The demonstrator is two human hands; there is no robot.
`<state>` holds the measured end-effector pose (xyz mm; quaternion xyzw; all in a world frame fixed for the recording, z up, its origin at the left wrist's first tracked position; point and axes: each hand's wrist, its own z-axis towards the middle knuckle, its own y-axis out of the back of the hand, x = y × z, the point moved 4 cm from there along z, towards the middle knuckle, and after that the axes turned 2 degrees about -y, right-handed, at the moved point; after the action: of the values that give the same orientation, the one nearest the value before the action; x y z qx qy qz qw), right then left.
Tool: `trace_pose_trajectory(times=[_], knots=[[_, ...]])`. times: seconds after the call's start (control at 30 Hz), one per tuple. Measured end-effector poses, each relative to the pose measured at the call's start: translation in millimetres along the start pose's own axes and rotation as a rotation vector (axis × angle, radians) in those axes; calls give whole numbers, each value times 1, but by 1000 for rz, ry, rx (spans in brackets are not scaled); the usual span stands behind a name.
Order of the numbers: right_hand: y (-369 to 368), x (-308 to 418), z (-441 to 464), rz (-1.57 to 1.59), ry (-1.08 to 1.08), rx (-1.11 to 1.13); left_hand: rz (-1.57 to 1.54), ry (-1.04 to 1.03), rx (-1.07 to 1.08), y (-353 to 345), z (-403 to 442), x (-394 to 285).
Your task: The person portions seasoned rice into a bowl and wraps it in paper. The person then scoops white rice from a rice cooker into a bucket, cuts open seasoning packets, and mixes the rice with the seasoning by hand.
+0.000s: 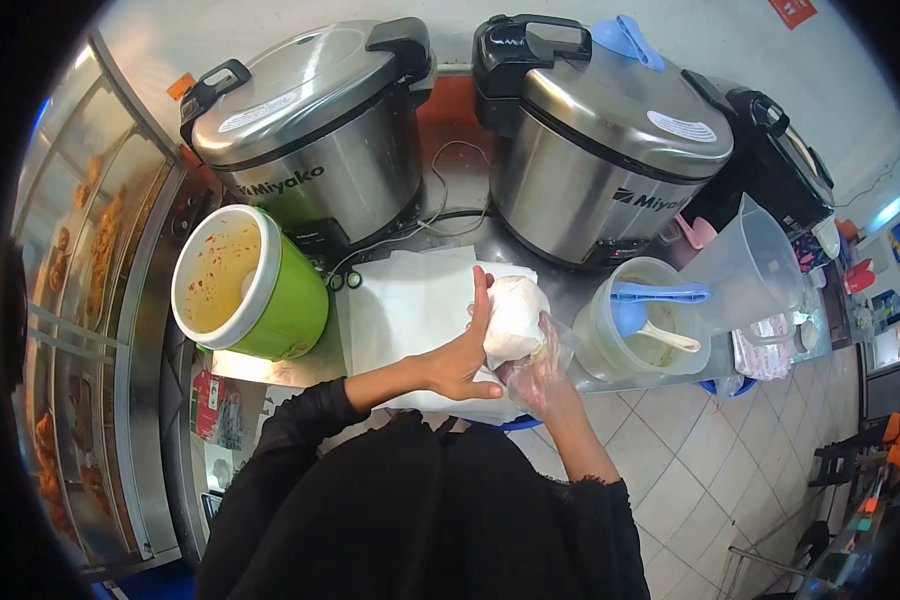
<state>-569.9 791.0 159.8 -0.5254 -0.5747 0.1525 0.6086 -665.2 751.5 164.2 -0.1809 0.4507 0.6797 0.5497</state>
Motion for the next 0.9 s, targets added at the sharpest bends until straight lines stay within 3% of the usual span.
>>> trace_pose_trajectory(times=[0.13, 0.2, 0.23, 0.3, 0.33, 0.43, 0.63, 0.67, 0.77, 0.9], knots=[[30, 1, 0, 115, 34, -229, 131, -51, 32, -1, -6, 8], [42, 11, -4, -130, 95, -462, 284, 170, 193, 4, -3, 13], [41, 12, -6, -128, 101, -463, 283, 164, 197, 2, -1, 13], [23, 25, -12, -416, 332, -463, 118, -8, -89, 8, 8, 1], [24, 25, -11, -414, 337, -465, 229, 29, -59, 4, 13, 0], [22, 36, -7, -505, 379, -392, 402, 15, -107, -4, 32, 6], [4, 97, -15, -872, 368, -455, 149, 87, -402, 10, 78, -2], [1, 110, -7, -860, 554, -318, 118, 63, -468, 15, 88, -2], [-1, 133, -24, -630, 555, -200, 137, -9, -568, 31, 132, -7], [-6, 147, -53, -399, 750, -3, 307, -233, -598, 57, 214, -29]])
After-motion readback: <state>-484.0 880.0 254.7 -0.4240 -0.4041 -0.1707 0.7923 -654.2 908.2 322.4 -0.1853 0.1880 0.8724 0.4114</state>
